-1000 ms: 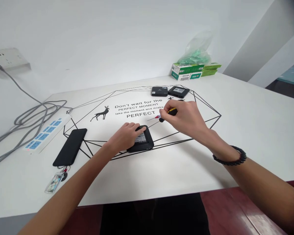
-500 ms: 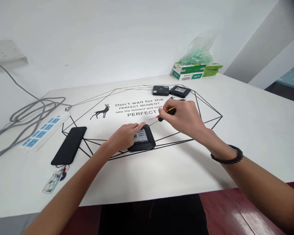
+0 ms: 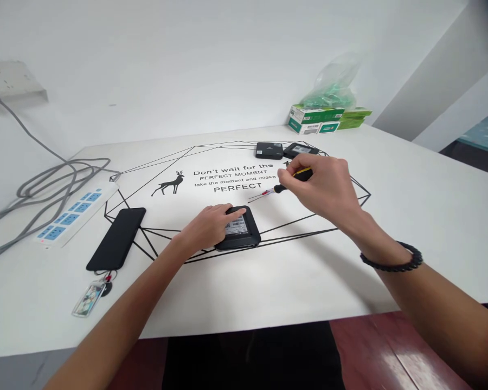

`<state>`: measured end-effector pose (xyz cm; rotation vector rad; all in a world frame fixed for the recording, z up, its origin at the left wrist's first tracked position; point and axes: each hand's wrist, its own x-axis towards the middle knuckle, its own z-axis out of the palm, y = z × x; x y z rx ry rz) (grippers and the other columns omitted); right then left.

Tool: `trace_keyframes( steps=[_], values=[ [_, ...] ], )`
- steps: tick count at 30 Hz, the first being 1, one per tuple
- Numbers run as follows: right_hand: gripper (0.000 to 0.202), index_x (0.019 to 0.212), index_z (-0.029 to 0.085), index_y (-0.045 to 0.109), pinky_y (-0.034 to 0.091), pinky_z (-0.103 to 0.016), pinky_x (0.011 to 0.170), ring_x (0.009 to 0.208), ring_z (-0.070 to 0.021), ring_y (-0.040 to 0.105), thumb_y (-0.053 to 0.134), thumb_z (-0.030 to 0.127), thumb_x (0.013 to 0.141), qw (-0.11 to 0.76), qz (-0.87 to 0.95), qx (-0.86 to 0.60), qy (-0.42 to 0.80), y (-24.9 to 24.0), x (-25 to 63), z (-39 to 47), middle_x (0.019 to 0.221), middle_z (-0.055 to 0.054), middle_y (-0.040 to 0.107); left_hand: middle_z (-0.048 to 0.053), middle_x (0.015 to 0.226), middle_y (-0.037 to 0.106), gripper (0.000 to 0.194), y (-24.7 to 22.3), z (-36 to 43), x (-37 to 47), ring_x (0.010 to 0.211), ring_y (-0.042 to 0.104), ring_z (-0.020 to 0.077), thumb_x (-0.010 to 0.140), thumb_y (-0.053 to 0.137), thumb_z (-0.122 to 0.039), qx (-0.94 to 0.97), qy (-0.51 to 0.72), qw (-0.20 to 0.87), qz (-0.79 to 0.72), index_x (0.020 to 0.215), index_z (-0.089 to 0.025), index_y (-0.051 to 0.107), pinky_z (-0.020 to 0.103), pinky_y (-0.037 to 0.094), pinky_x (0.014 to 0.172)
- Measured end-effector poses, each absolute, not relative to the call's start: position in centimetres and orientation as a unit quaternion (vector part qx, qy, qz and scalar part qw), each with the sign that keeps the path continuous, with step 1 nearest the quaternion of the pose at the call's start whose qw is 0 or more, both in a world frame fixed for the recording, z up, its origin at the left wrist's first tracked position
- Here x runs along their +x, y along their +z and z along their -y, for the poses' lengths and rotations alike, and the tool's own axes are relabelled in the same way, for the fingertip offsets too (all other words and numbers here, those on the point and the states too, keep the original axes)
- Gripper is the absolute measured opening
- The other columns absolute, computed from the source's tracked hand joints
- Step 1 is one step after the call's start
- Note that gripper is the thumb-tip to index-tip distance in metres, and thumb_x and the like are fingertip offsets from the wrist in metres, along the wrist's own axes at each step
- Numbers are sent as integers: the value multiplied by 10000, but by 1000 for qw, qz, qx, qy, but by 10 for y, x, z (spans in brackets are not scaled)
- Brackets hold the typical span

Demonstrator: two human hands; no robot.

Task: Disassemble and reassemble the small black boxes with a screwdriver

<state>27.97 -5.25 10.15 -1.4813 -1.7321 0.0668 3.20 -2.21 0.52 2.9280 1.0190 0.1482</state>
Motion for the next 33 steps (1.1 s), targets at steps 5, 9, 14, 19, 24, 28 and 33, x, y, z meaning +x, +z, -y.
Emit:
trace_keyframes(
  steps=[5, 9, 14, 19, 24, 28, 33],
  values=[
    [210, 617, 241, 561, 416, -333, 582, 527, -155, 545, 635, 226, 814, 383, 716, -583, 31, 98, 275, 53, 592, -4, 654, 167, 1431, 603, 625, 4, 19, 18, 1242, 611, 263, 928, 345, -22, 930, 114, 16, -350, 1539, -140, 399, 444, 509, 1027],
    [212, 615, 235, 568, 395, -320, 575, 510, -139, 508, 633, 204, 815, 363, 729, -580, 33, 96, 268, 49, 581, 7, 641, 163, 1344, 678, 431, 4, 9, -10, 1230, 636, 279, 1022, 322, -158, 898, 155, 50, -408, 1363, -112, 582, 484, 525, 1041],
    [217, 617, 232, 573, 396, -319, 579, 512, -142, 522, 631, 210, 825, 371, 726, -578, 42, 95, 267, 47, 585, 0, 652, 156, 1409, 648, 447, 9, 19, -7, 1338, 581, 284, 1040, 425, -377, 886, 220, 96, -396, 1370, -123, 588, 486, 452, 1150],
    [216, 611, 237, 568, 415, -333, 601, 535, -165, 572, 628, 224, 819, 387, 718, -579, 25, 95, 270, 49, 597, -11, 669, 193, 1469, 552, 729, 14, 41, 35, 1339, 539, 351, 920, 632, -598, 918, 148, 113, -350, 1480, -161, 466, 533, 426, 1123],
    [201, 622, 230, 575, 393, -313, 589, 523, -145, 523, 624, 211, 816, 361, 728, -582, 28, 95, 269, 50, 594, 0, 656, 211, 1462, 537, 804, 13, 43, 42, 1344, 508, 364, 862, 688, -646, 914, 120, 131, -365, 1432, -139, 438, 530, 396, 1125],
    [167, 654, 215, 593, 377, -305, 591, 566, -149, 530, 603, 208, 821, 332, 751, -570, 39, 94, 262, 44, 646, -21, 687, 187, 1480, 523, 775, 9, 41, 36, 1353, 501, 348, 876, 669, -645, 914, 139, 133, -358, 1436, -171, 418, 521, 380, 1141],
    [154, 657, 202, 577, 339, -292, 576, 525, -123, 468, 591, 200, 811, 307, 768, -561, 25, 93, 258, 33, 615, -12, 658, 177, 1450, 553, 772, 9, 43, 37, 1327, 523, 338, 875, 677, -647, 915, 142, 135, -354, 1428, -164, 438, 506, 404, 1128]
  ],
)
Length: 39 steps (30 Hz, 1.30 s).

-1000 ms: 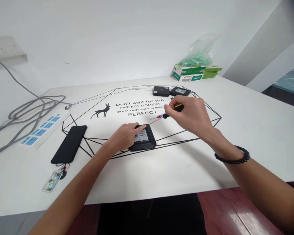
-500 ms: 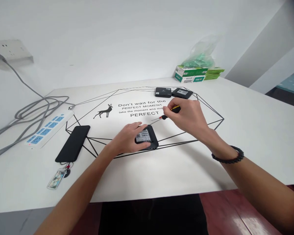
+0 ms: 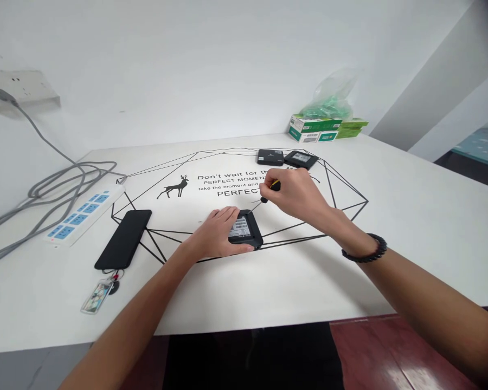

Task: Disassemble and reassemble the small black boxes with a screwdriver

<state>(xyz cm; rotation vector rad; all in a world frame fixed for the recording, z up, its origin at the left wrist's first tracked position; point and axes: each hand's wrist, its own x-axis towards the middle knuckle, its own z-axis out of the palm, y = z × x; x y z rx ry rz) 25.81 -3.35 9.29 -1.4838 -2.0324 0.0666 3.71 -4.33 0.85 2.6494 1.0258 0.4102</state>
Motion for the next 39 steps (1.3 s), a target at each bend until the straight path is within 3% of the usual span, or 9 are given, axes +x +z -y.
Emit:
trace_keyframes(
  steps=[3, 6, 10, 12, 14, 18, 23, 31, 39],
  values=[
    [145, 672, 201, 584, 328, -295, 575, 518, -124, 462, 598, 205, 816, 286, 775, -563, 25, 93, 257, 28, 611, -12, 650, 195, 1501, 533, 699, 9, 40, 34, 1357, 513, 331, 950, 598, -606, 914, 145, 127, -356, 1442, -132, 449, 507, 413, 1141],
    [143, 677, 207, 575, 322, -302, 576, 542, -139, 475, 609, 209, 816, 253, 783, -568, 30, 97, 254, 23, 628, -20, 652, 181, 1493, 565, 438, 10, 27, 18, 1369, 533, 288, 1066, 372, -360, 906, 174, 92, -374, 1411, -132, 517, 494, 438, 1138],
    [150, 694, 216, 548, 340, -313, 606, 646, -172, 534, 596, 232, 835, 195, 820, -537, 41, 106, 248, 16, 704, -41, 659, 162, 1263, 717, 417, 14, 6, -24, 1177, 662, 281, 972, 350, -152, 861, 173, 54, -474, 1244, -107, 663, 467, 524, 1041],
    [39, 806, 211, 583, 376, -316, 654, 763, -198, 580, 615, 229, 818, 178, 851, -491, 49, 111, 245, 13, 864, -70, 686, 145, 1231, 737, 410, 17, 0, -46, 1141, 681, 286, 954, 374, -171, 834, 158, 66, -525, 1205, -124, 695, 455, 549, 998],
    [146, 945, 216, 594, 398, -314, 677, 811, -206, 597, 616, 194, 803, 163, 874, -452, 75, 114, 243, 11, 947, -73, 690, 122, 1211, 751, 393, 21, -2, -61, 1128, 689, 284, 966, 394, -230, 824, 141, 90, -540, 1173, -155, 720, 431, 562, 964],
    [79, 916, 217, 577, 382, -312, 633, 713, -196, 575, 577, 184, 844, 150, 873, -456, 89, 117, 241, 9, 774, -40, 671, 97, 1121, 773, 354, 31, 3, -65, 1017, 711, 265, 952, 453, -313, 823, 115, 143, -538, 1088, -187, 754, 371, 577, 861],
    [130, 896, 209, 599, 367, -309, 638, 742, -192, 583, 602, 133, 790, 122, 903, -403, 83, 118, 242, 10, 853, -54, 706, 88, 1007, 761, 281, 34, 8, -49, 902, 695, 253, 911, 543, -356, 822, 85, 181, -534, 991, -191, 755, 361, 561, 778],
    [153, 978, 201, 638, 353, -324, 641, 708, -202, 585, 568, 180, 844, 135, 892, -427, 65, 114, 245, 7, 768, -46, 695, 60, 885, 708, 226, 31, 12, -40, 781, 630, 213, 882, 452, -198, 837, 78, 190, -508, 783, -202, 655, 326, 494, 679],
    [98, 952, 184, 618, 353, -310, 655, 703, -199, 577, 594, 237, 873, 151, 875, -455, 63, 112, 251, 7, 756, -58, 671, 46, 896, 732, 252, 29, 16, -20, 826, 655, 203, 961, 508, -351, 805, 282, 237, -465, 1034, -196, 692, 336, 531, 780]
  ],
)
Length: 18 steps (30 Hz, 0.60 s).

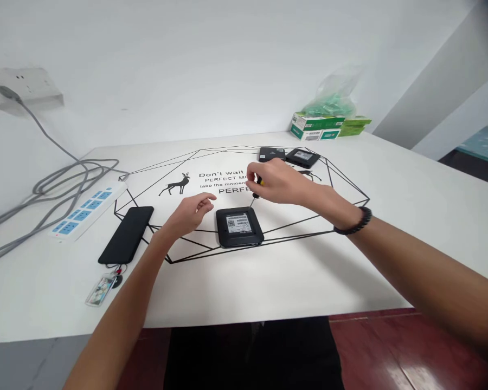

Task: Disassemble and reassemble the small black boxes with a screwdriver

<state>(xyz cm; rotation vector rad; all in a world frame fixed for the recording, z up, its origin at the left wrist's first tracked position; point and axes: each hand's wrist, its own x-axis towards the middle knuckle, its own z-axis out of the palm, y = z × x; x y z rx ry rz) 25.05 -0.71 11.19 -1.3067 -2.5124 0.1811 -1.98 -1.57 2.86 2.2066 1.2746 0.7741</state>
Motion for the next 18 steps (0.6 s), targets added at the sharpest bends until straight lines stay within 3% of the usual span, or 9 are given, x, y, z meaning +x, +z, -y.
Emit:
trace_keyframes(
  steps=[3, 6, 10, 14, 18],
  values=[
    [230, 1065, 185, 589, 353, -301, 661, 730, -197, 577, 623, 201, 838, 156, 889, -422, 87, 110, 252, 8, 819, -56, 683, 44, 946, 760, 237, 31, 24, -3, 861, 670, 200, 955, 526, -339, 809, 303, 261, -430, 973, -203, 720, 336, 541, 807],
    [123, 968, 186, 591, 335, -306, 655, 711, -192, 547, 611, 254, 867, 159, 887, -429, 62, 109, 251, 8, 785, -55, 664, 34, 916, 769, 194, 32, 36, 16, 848, 685, 192, 931, 572, -320, 800, 305, 327, -401, 900, -203, 724, 323, 555, 799],
    [230, 1047, 180, 583, 336, -299, 649, 722, -188, 550, 621, 199, 821, 153, 895, -410, 86, 111, 249, 8, 817, -52, 668, 11, 859, 759, 114, 27, 50, 40, 802, 697, 168, 904, 651, -284, 788, 282, 404, -370, 864, -204, 721, 287, 556, 771],
    [54, 897, 200, 584, 309, -307, 632, 654, -176, 505, 592, 224, 849, 143, 888, -433, 63, 113, 247, 8, 694, -24, 611, 13, 902, 753, 122, 20, 54, 56, 786, 681, 157, 906, 671, -236, 816, 293, 351, -354, 832, -218, 767, 278, 538, 755],
    [284, 1055, 209, 560, 328, -299, 637, 710, -180, 545, 613, 142, 785, 150, 900, -395, 108, 114, 247, 6, 839, -37, 673, 3, 871, 767, 140, 12, 52, 61, 773, 692, 160, 901, 690, -202, 807, 331, 314, -374, 822, -234, 802, 284, 535, 765]
  ],
)
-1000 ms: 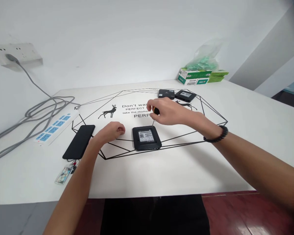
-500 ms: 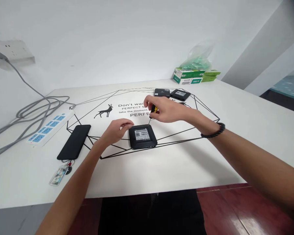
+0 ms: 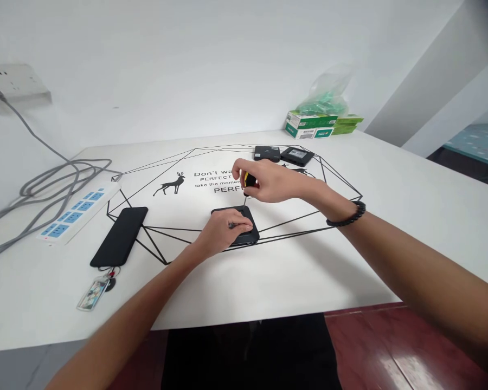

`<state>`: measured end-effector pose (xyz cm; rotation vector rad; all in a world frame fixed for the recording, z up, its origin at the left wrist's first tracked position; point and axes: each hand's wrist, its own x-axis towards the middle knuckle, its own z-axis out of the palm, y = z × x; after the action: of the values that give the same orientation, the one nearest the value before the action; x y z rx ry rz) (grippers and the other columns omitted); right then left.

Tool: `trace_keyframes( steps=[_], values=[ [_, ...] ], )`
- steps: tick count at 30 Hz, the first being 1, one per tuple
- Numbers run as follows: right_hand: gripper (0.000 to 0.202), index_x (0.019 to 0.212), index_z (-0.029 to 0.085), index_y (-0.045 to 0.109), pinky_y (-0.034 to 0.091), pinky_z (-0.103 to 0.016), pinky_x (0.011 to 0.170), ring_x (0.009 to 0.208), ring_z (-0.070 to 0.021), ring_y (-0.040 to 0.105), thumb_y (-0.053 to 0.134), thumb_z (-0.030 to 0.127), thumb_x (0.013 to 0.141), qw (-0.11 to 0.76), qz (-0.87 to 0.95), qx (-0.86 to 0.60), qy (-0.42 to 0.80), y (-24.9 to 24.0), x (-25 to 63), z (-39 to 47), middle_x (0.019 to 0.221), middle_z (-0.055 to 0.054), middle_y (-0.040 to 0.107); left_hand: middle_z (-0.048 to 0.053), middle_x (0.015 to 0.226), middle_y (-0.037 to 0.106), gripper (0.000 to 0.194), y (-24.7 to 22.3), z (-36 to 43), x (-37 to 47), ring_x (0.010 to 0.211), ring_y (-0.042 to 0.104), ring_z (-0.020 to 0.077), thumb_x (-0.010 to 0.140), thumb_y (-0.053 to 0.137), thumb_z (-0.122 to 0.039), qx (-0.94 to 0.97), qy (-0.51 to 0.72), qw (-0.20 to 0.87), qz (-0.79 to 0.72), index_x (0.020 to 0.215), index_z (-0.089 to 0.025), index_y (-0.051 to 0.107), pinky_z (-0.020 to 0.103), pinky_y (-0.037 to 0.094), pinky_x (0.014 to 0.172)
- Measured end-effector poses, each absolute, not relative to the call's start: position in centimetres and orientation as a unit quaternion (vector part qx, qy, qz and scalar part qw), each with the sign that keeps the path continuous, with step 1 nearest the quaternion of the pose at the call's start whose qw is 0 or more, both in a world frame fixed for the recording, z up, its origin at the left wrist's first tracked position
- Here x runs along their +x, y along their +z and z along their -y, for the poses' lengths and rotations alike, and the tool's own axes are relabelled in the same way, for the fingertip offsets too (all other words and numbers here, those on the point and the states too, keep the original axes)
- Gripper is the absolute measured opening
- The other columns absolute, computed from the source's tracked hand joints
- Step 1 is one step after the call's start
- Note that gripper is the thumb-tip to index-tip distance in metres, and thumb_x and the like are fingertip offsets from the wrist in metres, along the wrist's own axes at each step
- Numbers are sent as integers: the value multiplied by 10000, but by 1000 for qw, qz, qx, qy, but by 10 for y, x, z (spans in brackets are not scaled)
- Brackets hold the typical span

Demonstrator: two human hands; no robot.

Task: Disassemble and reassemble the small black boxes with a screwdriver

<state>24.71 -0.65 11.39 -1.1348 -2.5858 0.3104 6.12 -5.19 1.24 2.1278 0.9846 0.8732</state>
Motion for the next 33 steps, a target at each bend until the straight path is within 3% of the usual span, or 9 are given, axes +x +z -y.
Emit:
trace_keyframes(
  steps=[3, 7, 9, 11, 14, 18, 22, 33],
  values=[
    [115, 907, 214, 562, 308, -306, 611, 661, -181, 517, 607, 173, 810, 128, 892, -426, 80, 116, 247, 5, 701, -19, 617, -8, 849, 779, 166, 10, 52, 60, 773, 698, 159, 913, 678, -181, 808, 338, 315, -367, 816, -235, 802, 276, 532, 753],
    [173, 972, 216, 570, 302, -298, 604, 626, -171, 505, 627, 191, 811, 146, 891, -421, 86, 114, 248, 5, 667, 6, 595, -11, 837, 768, 174, 9, 54, 61, 751, 688, 147, 924, 677, -167, 813, 332, 307, -368, 828, -232, 807, 260, 524, 723],
    [64, 887, 213, 570, 302, -296, 607, 611, -164, 503, 611, 205, 838, 156, 883, -435, 82, 111, 249, 4, 645, 4, 588, -10, 850, 759, 158, 8, 54, 62, 761, 687, 146, 916, 698, -171, 813, 334, 300, -371, 836, -241, 815, 259, 534, 740],
    [80, 835, 210, 566, 306, -300, 619, 600, -163, 497, 607, 268, 871, 183, 865, -463, 59, 107, 251, 4, 620, 4, 577, -8, 866, 752, 146, 5, 54, 63, 780, 689, 149, 907, 718, -175, 811, 339, 293, -375, 842, -253, 823, 262, 545, 766],
    [147, 906, 209, 594, 345, -306, 663, 618, -168, 532, 648, 337, 858, 223, 855, -463, 61, 102, 254, 6, 645, 10, 618, -3, 872, 742, 137, 1, 54, 64, 793, 688, 150, 896, 738, -173, 811, 347, 281, -379, 845, -259, 831, 261, 552, 779],
    [129, 741, 214, 576, 393, -326, 676, 619, -162, 569, 597, 272, 855, 306, 817, -487, 39, 108, 263, 20, 681, -14, 676, 1, 867, 727, 133, -4, 56, 65, 792, 682, 153, 895, 744, -173, 816, 346, 256, -384, 853, -261, 835, 272, 559, 788],
    [126, 728, 229, 602, 425, -339, 636, 615, -172, 585, 612, 272, 847, 388, 765, -514, 22, 120, 270, 39, 671, -16, 685, 11, 873, 716, 124, -8, 58, 66, 811, 679, 164, 899, 742, -181, 828, 347, 218, -382, 873, -259, 835, 306, 561, 825],
    [161, 755, 259, 628, 474, -367, 676, 680, -203, 640, 601, 312, 905, 360, 762, -539, -4, 132, 273, 77, 721, -20, 696, 43, 887, 685, 198, -9, 58, 61, 843, 641, 196, 962, 630, -220, 883, 292, 133, -343, 889, -253, 812, 353, 537, 805]
  ],
)
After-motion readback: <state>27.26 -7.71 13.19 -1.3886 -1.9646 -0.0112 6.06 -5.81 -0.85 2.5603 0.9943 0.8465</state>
